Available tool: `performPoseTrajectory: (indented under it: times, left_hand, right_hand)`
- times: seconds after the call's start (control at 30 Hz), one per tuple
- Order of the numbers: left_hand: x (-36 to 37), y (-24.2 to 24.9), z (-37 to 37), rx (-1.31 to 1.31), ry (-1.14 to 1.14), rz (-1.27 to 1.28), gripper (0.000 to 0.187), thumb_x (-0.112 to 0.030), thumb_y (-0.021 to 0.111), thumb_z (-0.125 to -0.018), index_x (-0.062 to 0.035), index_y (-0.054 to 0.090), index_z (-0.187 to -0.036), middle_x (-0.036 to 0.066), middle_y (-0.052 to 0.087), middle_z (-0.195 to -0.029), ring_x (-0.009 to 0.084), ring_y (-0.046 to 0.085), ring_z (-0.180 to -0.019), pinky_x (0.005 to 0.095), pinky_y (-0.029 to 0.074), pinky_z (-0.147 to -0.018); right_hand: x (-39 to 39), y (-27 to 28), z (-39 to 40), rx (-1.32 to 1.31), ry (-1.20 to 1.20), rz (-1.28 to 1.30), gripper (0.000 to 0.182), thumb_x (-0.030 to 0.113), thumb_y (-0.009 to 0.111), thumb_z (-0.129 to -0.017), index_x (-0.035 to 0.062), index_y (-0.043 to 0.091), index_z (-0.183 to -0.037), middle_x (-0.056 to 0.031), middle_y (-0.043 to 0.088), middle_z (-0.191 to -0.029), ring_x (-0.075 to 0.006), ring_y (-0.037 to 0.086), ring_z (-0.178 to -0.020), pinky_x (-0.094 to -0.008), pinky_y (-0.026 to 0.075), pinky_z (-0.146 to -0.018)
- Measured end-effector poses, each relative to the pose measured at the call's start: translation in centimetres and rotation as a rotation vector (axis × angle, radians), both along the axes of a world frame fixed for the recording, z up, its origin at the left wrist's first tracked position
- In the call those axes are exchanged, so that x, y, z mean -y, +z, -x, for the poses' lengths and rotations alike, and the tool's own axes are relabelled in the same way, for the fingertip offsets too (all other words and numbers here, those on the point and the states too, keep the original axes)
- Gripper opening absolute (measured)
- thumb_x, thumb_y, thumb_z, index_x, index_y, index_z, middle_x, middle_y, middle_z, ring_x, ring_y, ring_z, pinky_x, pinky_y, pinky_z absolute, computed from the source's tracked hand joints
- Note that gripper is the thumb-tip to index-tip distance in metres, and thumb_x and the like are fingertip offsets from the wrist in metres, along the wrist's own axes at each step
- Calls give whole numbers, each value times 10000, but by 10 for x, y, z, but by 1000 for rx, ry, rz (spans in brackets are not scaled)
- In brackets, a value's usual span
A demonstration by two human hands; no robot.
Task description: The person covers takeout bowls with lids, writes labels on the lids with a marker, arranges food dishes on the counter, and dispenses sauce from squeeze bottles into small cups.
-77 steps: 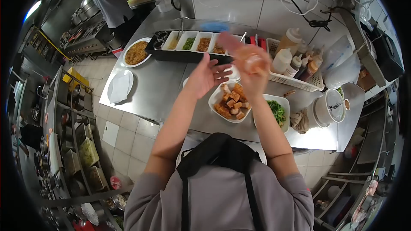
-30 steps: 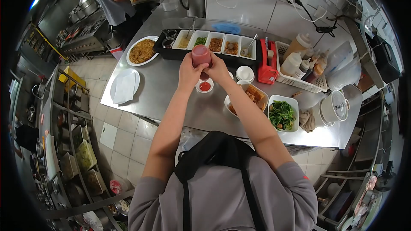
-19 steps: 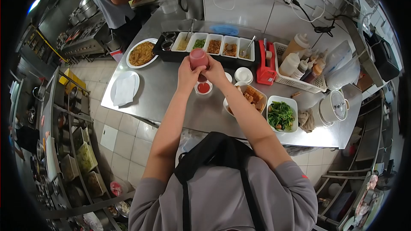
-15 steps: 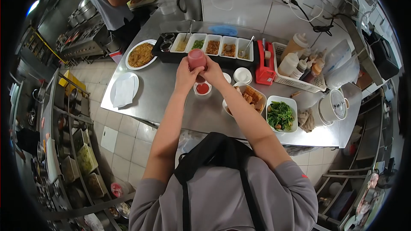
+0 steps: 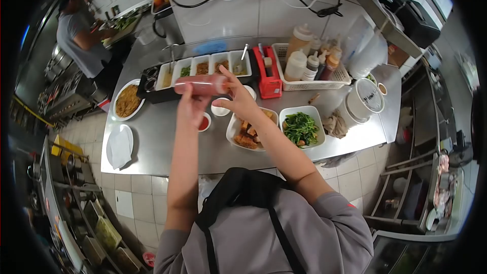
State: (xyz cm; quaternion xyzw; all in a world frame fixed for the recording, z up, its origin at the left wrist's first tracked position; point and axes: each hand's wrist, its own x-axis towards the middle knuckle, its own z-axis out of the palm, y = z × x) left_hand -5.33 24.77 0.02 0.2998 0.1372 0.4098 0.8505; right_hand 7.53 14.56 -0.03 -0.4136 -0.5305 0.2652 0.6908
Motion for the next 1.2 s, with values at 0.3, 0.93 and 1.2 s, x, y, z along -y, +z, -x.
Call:
performPoseTrajectory:
  times: [0.3,0.93,1.2]
  left_hand:
    - [63,29,-53,-160,-586,-230,598,-449,489,-904,37,426,-1249,139,531,-1181,235,530,-1089,386,447,-931]
    - [48,-11,93,-366,-162,-151,384,-225,464,-926,34,489,-1208,92,585,-1071,178,576,-948,324,473,-830]
    - [46,-14,128,-379,-2,-70,339,-257,490,-926,-8,513,-1154,58,582,-1006,163,573,-901,321,472,-809]
  right_hand:
    - [113,48,-131,2,-960,-309,498,36,756,-687,31,483,-1103,-80,542,-1042,-167,524,-958,-277,454,-790]
    - [121,-7,-320,446,-1795,713,525,159,629,-741,59,461,-1228,-142,525,-1067,-331,446,-1093,-468,403,-890]
    - [77,33,-367,1098,-1209,941,293,224,713,-679,-12,655,-841,-198,651,-878,-358,632,-833,-429,504,-711]
